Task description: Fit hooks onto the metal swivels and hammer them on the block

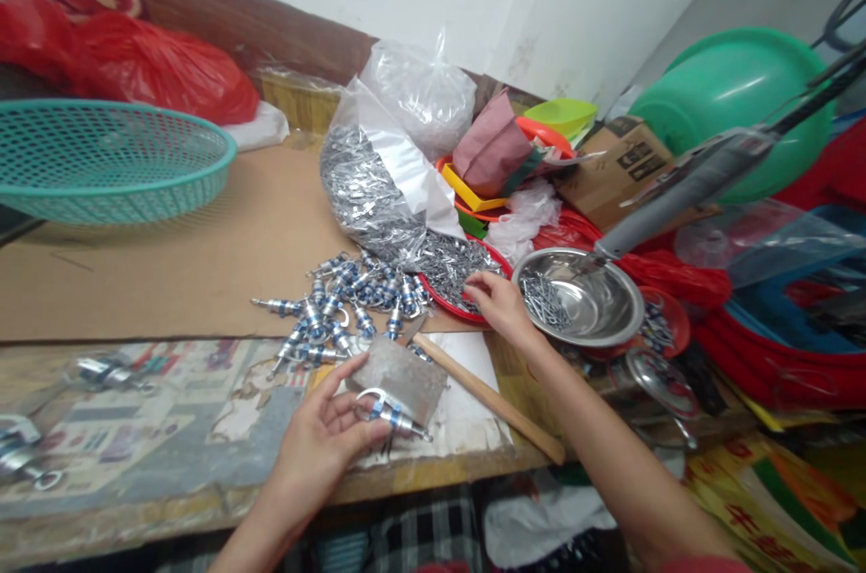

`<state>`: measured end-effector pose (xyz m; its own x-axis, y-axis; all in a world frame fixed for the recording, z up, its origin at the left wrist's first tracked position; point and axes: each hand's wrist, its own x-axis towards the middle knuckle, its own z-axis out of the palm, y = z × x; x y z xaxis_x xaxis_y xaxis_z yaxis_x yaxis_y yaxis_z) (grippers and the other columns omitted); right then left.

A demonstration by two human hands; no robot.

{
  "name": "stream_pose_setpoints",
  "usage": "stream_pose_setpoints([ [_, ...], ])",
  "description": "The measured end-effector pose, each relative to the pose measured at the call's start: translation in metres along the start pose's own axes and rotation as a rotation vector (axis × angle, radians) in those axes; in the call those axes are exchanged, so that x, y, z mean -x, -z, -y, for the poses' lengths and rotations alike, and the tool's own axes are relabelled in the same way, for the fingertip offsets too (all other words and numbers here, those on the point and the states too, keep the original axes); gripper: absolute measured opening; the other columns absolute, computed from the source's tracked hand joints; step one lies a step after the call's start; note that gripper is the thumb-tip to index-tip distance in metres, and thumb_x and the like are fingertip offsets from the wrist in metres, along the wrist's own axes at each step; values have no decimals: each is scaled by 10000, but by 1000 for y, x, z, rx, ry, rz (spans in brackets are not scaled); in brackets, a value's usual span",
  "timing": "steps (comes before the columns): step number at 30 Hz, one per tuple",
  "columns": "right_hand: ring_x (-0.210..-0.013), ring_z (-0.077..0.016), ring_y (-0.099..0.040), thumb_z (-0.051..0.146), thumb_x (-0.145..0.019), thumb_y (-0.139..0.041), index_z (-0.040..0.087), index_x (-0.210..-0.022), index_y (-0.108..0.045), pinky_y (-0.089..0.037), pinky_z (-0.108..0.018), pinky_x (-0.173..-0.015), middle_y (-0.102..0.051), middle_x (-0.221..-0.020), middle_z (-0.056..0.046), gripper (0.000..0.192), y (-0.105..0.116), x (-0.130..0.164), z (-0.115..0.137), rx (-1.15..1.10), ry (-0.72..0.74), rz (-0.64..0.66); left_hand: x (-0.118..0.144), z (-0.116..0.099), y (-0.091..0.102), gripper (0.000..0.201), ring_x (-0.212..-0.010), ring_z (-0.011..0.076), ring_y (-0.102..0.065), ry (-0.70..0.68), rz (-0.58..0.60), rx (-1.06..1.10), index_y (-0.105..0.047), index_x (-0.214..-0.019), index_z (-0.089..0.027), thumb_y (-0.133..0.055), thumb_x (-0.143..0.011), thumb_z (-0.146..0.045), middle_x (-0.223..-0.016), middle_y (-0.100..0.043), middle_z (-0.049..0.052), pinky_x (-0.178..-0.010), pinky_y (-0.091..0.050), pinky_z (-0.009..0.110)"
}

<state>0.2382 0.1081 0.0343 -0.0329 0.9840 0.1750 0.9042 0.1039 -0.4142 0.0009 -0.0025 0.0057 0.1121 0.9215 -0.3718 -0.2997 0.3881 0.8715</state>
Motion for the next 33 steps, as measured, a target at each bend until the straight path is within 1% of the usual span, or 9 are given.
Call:
stream_pose_setpoints([
  [3, -695, -119, -630, 237, -806, -558, 190, -838, -658, -474, -207, -640, -689, -782, 10, 115, -4, 46, 36, -172, 121, 108, -1, 0, 1, 808, -634, 142, -643, 9, 13, 26, -411, -1235, -166, -773, -513, -185, -662, -650, -28, -607, -507, 228],
  [6, -647, -109, -602, 188, -775, -602, 187, -760, -673, -442, -191, -607, -672, -705, 11, 72, -7, 79, 65, -370, 318, 243, -1, 0, 2, 824, -635, 138, -635, 25, 41, 21, -388, -1247, -161, -773, -520, -177, -669, -651, -25, -613, -504, 227],
  [12, -688, -117, -579, 229, -774, -625, 188, -750, -692, -416, -200, -645, -657, -705, -5, 82, -15, 77, 78, -315, 512, 304, -2, 0, 3, 845, -649, 138, -630, 22, 51, 28, -382, -1250, -140, -780, -504, -155, -671, -657, -16, -631, -503, 227],
  [17, -612, -123, -569, 263, -790, -603, 196, -755, -723, -422, -217, -592, -639, -641, -17, 142, -35, 79, 86, -378, 443, 123, -2, 0, 2, 835, -672, 146, -639, 6, 70, 43, -374, -1257, -135, -771, -523, -149, -698, -666, -2, -643, -506, 236],
  [20, -639, -129, -576, 252, -799, -588, 184, -771, -718, -438, -225, -602, -633, -672, -28, 150, -36, 84, 84, -477, 412, 29, -2, -1, 1, 852, -647, 150, -638, 21, 57, 58, -382, -1254, -137, -780, -501, -157, -675, -663, -9, -617, -511, 242],
  [24, -749, -152, -589, 232, -820, -542, 192, -829, -674, -457, -266, -689, -642, -781, -35, 139, -25, 87, 49, -458, 184, -159, -4, 2, 2, 820, -663, 148, -631, 36, 20, 45, -450, -1222, -141, -792, -477, -163, -686, -662, -9, -625, -521, 245],
  [27, -847, -209, -578, 258, -767, -600, 179, -943, -638, -457, -337, -749, -625, -889, -66, 197, -17, 93, 15, -231, 56, -81, -5, 5, 4, 798, -687, 142, -626, 33, 6, 40, -489, -1203, -157, -800, -468, -166, -709, -665, -8, -640, -524, 239],
  [29, -881, -222, -566, 270, -774, -588, 167, -995, -619, -457, -354, -769, -605, -911, -80, 246, -15, 99, 8, -177, 25, -61, -6, 5, 4, 806, -678, 138, -624, 35, 6, 38, -486, -1210, -157, -801, -468, -164, -711, -667, -9, -634, -525, 235],
  [33, -956, -194, -542, 273, -821, -535, 190, -1070, -592, -438, -322, -837, -588, -993, -75, 269, -19, 103, 44, -271, 115, -95, -3, 2, 2, 819, -664, 135, -624, 32, 6, 30, -467, -1223, -133, -798, -476, -167, -694, -664, -8, -625, -522, 225],
])
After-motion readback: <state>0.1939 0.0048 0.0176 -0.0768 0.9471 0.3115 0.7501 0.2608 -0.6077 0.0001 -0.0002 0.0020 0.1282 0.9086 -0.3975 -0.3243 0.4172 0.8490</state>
